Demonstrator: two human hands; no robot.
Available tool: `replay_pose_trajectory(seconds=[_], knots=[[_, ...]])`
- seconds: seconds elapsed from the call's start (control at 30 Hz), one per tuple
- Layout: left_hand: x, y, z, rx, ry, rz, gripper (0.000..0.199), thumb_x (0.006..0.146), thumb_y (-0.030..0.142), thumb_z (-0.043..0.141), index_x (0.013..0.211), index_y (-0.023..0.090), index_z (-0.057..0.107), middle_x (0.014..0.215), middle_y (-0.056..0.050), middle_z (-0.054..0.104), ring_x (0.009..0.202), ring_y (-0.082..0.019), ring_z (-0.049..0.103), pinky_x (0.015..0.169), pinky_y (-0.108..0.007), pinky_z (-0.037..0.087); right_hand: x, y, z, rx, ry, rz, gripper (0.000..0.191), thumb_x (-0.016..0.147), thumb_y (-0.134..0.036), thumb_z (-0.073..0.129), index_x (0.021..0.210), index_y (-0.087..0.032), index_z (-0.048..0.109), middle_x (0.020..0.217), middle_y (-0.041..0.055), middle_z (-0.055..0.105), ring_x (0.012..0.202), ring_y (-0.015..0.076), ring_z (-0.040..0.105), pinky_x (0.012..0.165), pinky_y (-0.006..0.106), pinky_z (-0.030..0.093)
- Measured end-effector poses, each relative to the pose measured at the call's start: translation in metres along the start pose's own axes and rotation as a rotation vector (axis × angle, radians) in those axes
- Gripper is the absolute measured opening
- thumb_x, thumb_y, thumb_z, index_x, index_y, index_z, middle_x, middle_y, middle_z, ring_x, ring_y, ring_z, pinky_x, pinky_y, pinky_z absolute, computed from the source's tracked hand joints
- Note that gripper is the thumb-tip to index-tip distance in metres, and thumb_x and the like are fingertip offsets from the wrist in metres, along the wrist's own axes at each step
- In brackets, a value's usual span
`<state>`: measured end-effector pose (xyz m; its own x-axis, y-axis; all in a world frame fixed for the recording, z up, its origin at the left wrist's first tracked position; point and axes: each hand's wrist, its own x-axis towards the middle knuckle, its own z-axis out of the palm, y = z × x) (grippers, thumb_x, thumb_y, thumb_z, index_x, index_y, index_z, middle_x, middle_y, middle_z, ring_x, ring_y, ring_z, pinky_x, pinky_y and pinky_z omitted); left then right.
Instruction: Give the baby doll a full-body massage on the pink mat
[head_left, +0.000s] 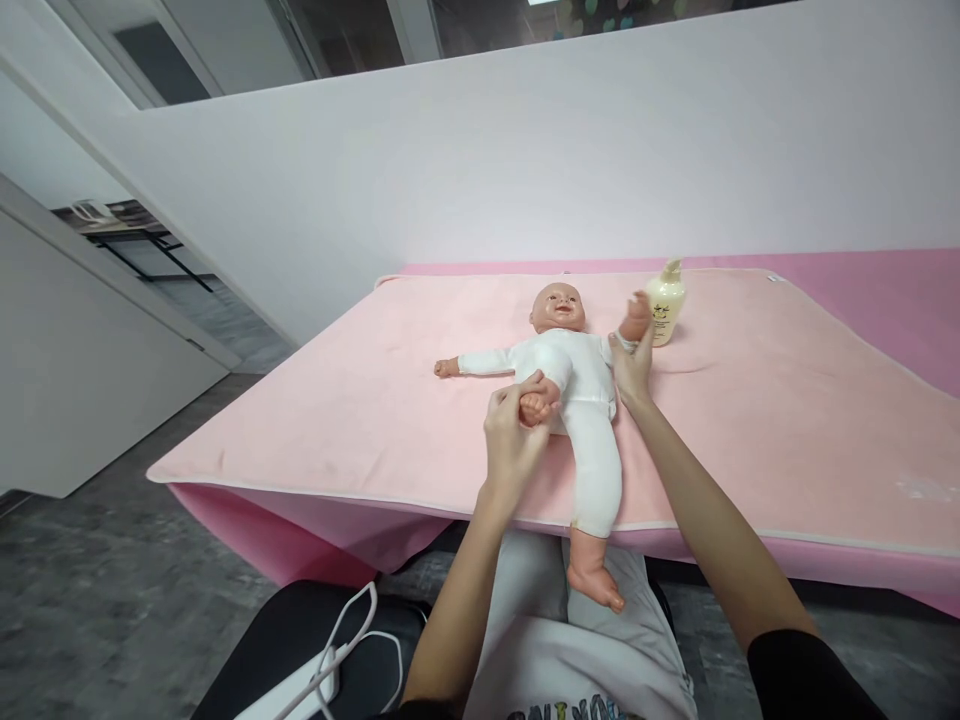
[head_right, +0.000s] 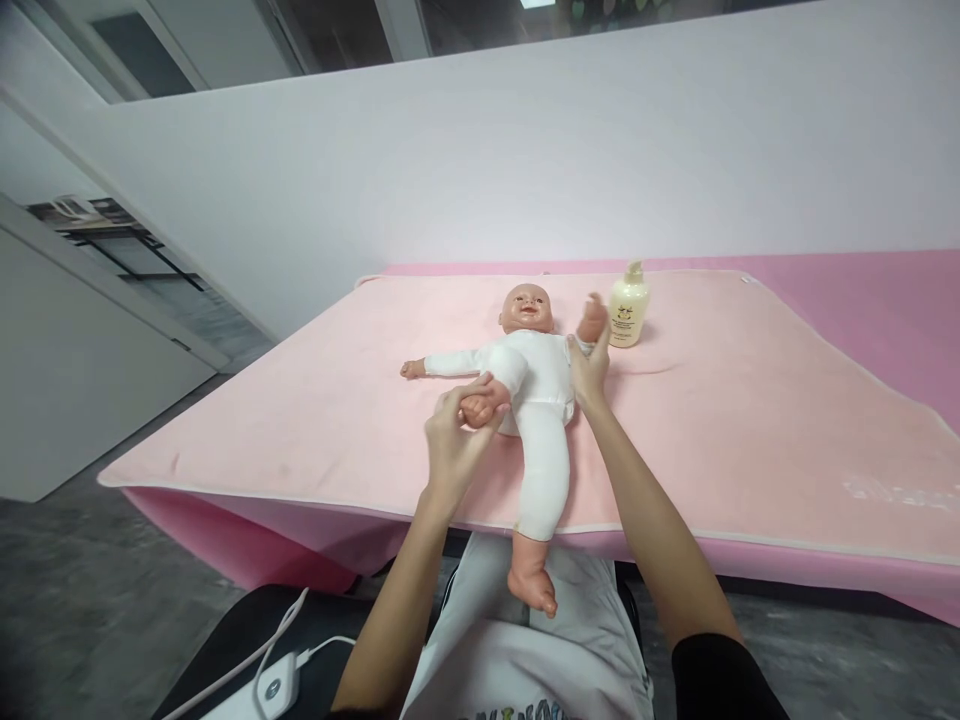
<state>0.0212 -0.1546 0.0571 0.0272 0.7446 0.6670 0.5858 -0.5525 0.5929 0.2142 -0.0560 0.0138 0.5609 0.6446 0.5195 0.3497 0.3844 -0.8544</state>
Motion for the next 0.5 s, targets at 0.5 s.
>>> replay_pose_trajectory(seconds=[0.5], knots=[[-0.025,0.022,-0.01,0.05,0.111,0.053,0.018,0.076,0.016,0.066,0.094,0.02,0.063,0.109,-0.006,0.069,0.096,-0.019,0.061,0.084,-0.035,0.052,-0.011,-0.013,0.003,-0.141,-0.185,-0.057,0.058,0.072,-0.023,0.054,0.13,-0.018,0.048,0.121,0.0094,0.06,0.106,0.023,0.055,0.095,0.039,0.043]])
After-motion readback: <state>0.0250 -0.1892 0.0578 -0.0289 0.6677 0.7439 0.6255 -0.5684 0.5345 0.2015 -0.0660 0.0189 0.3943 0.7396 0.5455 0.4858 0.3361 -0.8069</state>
